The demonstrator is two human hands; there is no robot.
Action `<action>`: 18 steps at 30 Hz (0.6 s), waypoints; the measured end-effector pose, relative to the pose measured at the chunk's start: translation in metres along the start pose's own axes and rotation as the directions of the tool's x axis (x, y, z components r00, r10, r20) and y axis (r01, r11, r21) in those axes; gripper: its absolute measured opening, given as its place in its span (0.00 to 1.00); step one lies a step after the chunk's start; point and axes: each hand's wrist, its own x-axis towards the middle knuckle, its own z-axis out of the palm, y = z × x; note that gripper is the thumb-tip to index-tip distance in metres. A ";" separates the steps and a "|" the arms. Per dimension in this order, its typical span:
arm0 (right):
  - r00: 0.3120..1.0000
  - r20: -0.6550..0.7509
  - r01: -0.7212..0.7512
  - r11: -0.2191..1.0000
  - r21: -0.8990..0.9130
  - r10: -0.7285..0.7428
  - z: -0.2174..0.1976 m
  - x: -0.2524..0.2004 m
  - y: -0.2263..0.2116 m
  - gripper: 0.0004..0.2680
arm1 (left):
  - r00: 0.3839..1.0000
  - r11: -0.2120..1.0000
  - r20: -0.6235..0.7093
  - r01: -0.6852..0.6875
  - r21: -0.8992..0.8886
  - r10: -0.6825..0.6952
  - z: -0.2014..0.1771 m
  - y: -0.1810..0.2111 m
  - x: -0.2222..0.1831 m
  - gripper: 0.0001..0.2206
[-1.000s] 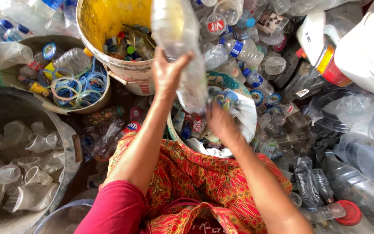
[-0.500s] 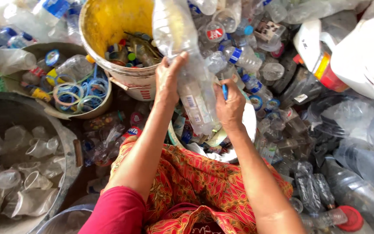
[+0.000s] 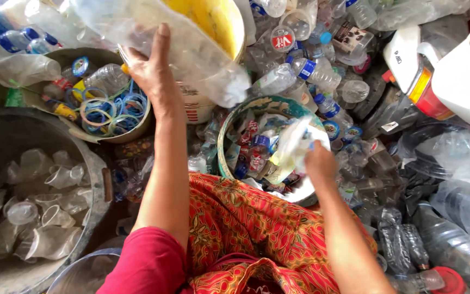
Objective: Sorting plastic bottles by removing caps and labels using a cutter and hands
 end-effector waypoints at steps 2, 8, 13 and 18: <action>0.978 -0.163 0.113 0.986 -0.119 -0.132 0.007 0.021 0.005 0.09 | 0.990 0.991 0.049 0.133 -0.005 -0.133 0.001 -0.022 -0.002 0.30; 0.915 0.213 0.386 0.896 -0.221 -0.342 0.074 0.042 -0.004 0.09 | 0.873 0.903 0.306 0.278 0.328 -0.380 0.038 -0.036 -0.071 0.28; 0.920 0.385 0.149 0.977 -0.156 -0.078 0.065 0.100 -0.009 0.20 | 0.724 0.769 0.401 0.277 0.575 -0.561 0.037 -0.038 -0.108 0.34; 0.964 -0.251 0.076 0.807 0.586 0.092 -0.099 0.092 -0.089 0.16 | 0.726 0.758 0.547 -0.053 0.650 -0.418 0.048 -0.049 -0.151 0.43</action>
